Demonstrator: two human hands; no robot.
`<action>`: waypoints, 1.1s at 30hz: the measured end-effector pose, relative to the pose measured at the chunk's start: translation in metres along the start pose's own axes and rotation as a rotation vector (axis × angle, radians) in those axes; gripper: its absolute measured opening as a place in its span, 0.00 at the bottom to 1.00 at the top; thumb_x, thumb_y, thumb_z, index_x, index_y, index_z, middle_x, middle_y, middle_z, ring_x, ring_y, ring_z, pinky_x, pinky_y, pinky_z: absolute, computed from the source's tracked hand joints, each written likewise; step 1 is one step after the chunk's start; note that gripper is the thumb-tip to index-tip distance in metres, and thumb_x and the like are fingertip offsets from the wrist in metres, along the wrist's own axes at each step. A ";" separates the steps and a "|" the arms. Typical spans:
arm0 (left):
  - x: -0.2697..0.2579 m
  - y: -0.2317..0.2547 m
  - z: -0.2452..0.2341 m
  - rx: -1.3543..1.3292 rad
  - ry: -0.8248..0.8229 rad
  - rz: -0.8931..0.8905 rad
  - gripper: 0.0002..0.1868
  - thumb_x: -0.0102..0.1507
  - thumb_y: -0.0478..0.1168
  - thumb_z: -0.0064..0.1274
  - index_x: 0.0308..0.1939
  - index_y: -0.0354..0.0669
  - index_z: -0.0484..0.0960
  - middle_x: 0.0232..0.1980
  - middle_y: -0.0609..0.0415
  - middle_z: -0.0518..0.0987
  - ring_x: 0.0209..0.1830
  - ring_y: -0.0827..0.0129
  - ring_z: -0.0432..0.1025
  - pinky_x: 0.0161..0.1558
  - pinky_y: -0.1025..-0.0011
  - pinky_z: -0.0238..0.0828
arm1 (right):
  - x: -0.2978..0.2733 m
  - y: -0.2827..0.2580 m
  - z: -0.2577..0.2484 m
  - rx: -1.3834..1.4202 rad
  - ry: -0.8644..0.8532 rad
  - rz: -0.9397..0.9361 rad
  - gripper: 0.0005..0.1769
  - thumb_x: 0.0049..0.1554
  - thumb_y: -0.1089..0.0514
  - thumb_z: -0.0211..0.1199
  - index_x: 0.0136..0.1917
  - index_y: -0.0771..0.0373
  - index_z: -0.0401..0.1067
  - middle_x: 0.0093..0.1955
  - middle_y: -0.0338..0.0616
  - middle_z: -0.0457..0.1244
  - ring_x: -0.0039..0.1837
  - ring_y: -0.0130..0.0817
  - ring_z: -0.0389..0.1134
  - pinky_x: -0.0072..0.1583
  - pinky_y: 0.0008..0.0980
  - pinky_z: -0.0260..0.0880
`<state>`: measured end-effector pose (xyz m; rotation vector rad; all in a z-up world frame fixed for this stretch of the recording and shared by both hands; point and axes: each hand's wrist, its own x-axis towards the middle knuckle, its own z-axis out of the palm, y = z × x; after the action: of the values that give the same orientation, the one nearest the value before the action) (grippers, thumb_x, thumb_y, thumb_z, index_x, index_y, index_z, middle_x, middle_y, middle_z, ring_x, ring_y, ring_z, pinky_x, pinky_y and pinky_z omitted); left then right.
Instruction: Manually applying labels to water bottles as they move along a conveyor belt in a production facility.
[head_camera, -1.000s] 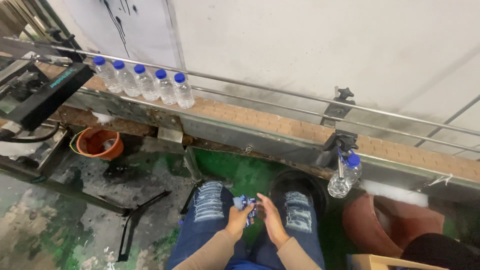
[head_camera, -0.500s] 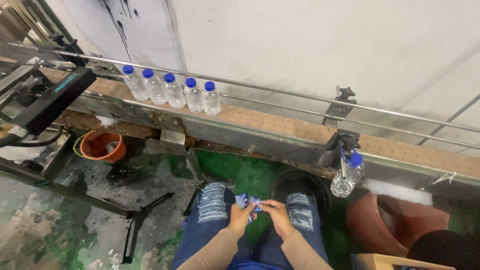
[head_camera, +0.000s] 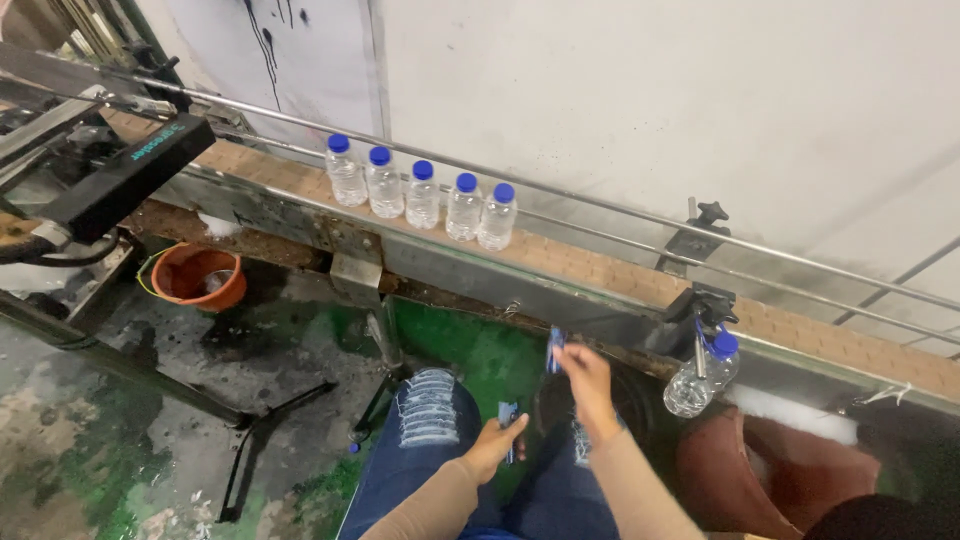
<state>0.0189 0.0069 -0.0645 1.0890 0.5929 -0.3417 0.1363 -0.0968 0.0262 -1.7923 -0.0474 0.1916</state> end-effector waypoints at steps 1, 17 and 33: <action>0.002 -0.001 0.002 -0.001 -0.001 -0.001 0.16 0.63 0.49 0.46 0.26 0.44 0.66 0.22 0.54 0.68 0.20 0.69 0.65 0.31 0.73 0.64 | 0.009 -0.016 0.003 -0.002 0.000 0.000 0.06 0.48 0.56 0.65 0.36 0.60 0.75 0.35 0.36 0.66 0.41 0.24 0.62 0.48 0.26 0.59; 0.028 -0.024 -0.011 -0.231 -0.209 -0.105 0.12 0.61 0.30 0.37 0.47 0.29 0.67 0.29 0.40 0.75 0.26 0.57 0.74 0.30 0.68 0.78 | 0.126 -0.198 0.062 -0.804 -0.199 -0.553 0.08 0.51 0.52 0.60 0.41 0.57 0.73 0.49 0.41 0.63 0.51 0.39 0.63 0.52 0.39 0.62; 0.013 -0.012 -0.003 -0.213 -0.164 -0.088 0.11 0.62 0.32 0.43 0.46 0.27 0.65 0.33 0.37 0.76 0.28 0.57 0.75 0.28 0.73 0.75 | 0.152 -0.190 0.015 -1.723 -0.496 -0.347 0.25 0.40 0.45 0.70 0.48 0.52 0.67 0.45 0.38 0.65 0.50 0.36 0.65 0.45 0.35 0.67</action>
<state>0.0217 0.0049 -0.0824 0.8238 0.5190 -0.4303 0.2976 -0.0182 0.1914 -3.3100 -1.1718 0.3958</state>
